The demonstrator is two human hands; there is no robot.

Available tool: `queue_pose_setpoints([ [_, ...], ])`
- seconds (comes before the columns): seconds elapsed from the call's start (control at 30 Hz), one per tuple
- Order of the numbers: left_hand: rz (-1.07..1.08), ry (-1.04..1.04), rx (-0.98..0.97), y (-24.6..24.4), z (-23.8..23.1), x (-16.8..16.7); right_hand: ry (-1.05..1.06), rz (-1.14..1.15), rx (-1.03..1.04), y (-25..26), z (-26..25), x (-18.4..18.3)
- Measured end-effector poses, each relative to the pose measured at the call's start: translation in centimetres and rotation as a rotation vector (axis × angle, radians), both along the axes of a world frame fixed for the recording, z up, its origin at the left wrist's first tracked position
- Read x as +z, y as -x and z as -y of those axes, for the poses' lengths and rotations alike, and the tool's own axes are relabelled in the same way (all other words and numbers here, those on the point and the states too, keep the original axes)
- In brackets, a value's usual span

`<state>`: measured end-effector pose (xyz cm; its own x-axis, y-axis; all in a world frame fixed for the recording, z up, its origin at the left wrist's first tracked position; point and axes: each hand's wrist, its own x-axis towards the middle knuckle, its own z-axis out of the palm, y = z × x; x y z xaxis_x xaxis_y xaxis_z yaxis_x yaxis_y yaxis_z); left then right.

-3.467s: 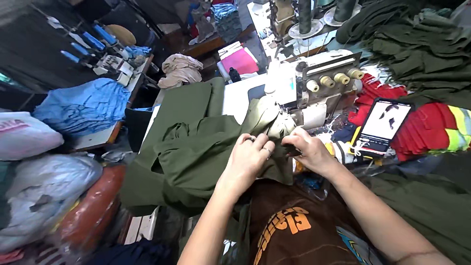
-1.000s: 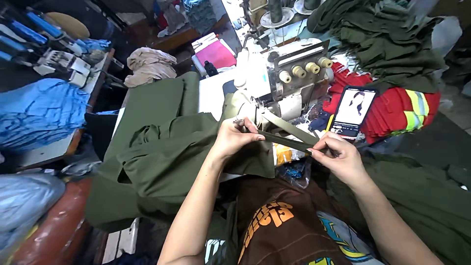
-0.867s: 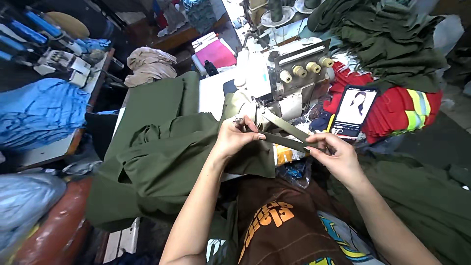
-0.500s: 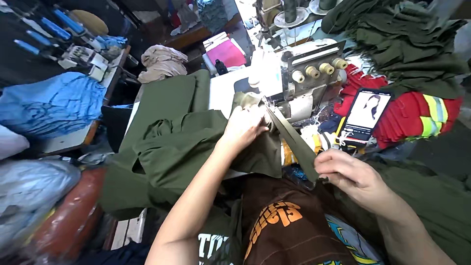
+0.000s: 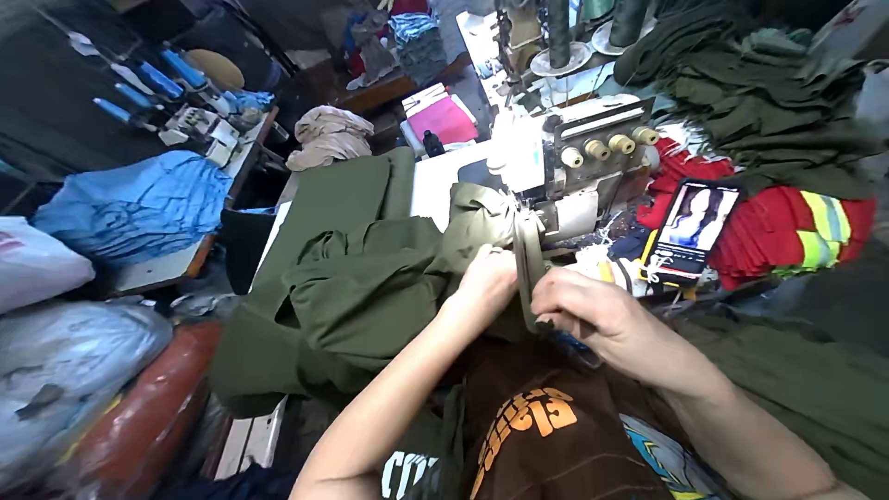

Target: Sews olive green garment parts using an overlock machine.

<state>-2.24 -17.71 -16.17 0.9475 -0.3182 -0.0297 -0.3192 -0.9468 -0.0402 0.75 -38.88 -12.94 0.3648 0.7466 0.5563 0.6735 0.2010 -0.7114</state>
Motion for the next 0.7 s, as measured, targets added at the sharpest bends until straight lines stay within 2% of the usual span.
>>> queue_pose_setpoints([
  [0.07, -0.324, -0.107, 0.093, 0.0, 1.0, 1.7, 0.069, 0.015, 0.004, -0.5, 0.9, -0.3],
  [0.1, -0.388, -0.104, 0.069, 0.7, 1.9, 2.9, 0.106, 0.017, -0.005, -0.9, 1.4, -0.4],
  [0.23, -0.063, 0.050, -0.129, 5.6, 4.6, 5.9, 0.232, 0.008, -0.047, -3.1, 0.6, -0.8],
  [0.37, 0.148, 0.146, -0.201, 7.6, 4.3, 7.3, 0.289, -0.127, -0.012, -4.7, -2.4, -1.3],
  [0.47, 0.206, 0.178, -0.221, 8.0, 3.6, 7.3, 0.286, -0.166, -0.035, -4.6, -3.8, -1.3],
  [0.6, 0.187, 0.177, -0.279, 8.5, 3.9, 6.7, 0.176, 0.009, -0.116, -3.6, -3.8, -0.8],
  [0.7, 0.254, 0.218, -0.268, 8.1, 3.6, 7.1, 0.258, 0.067, -0.051, -3.2, -3.5, -0.6],
])
